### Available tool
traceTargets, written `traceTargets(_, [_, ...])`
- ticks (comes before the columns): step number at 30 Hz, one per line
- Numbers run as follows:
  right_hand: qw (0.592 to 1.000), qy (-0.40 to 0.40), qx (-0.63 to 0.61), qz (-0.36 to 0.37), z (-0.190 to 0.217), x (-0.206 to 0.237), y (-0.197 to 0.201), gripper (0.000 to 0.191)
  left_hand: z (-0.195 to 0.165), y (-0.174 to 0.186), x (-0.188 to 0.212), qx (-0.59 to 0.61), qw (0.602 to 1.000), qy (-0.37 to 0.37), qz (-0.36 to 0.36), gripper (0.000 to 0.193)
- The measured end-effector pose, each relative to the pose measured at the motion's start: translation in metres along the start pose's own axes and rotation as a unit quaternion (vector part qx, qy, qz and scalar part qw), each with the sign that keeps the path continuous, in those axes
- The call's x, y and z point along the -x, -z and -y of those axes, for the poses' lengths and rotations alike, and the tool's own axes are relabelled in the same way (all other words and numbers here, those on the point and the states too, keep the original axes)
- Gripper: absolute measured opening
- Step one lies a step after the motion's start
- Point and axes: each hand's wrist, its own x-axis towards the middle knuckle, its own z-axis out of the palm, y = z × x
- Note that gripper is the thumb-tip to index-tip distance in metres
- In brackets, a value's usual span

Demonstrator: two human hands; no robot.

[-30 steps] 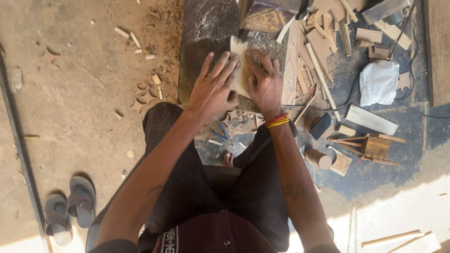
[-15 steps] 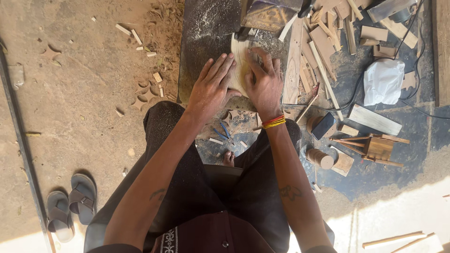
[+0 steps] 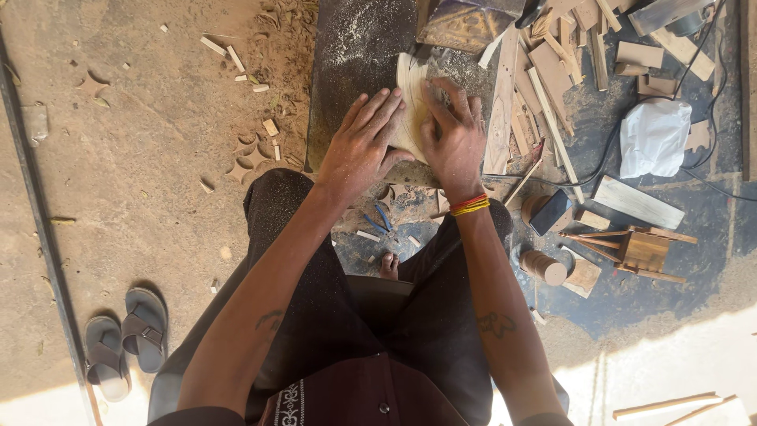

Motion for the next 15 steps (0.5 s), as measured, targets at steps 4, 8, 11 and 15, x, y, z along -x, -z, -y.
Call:
traceTargets(4, [1.0, 0.001, -0.009, 0.004, -0.0023, -0.0022, 0.0022, 0.042, 0.0015, 0.0014, -0.0023, 0.021, 1.0, -0.009, -0.001, 0.084])
traceTargets(8, [0.999, -0.029, -0.018, 0.025, -0.0035, -0.0057, 0.0007, 0.042, 0.0004, -0.0009, -0.0017, 0.004, 1.0, 0.006, 0.009, 0.085])
traceTargets(11, [1.0, -0.002, -0.006, 0.008, -0.0027, -0.0052, -0.0004, 0.045, 0.0016, -0.0034, -0.0022, -0.019, 1.0, 0.005, -0.001, 0.081])
traceTargets(15, [1.0, -0.007, 0.002, 0.004, -0.002, -0.0058, -0.002, 0.045, 0.0039, -0.0032, -0.0037, -0.017, 1.0, 0.009, -0.003, 0.082])
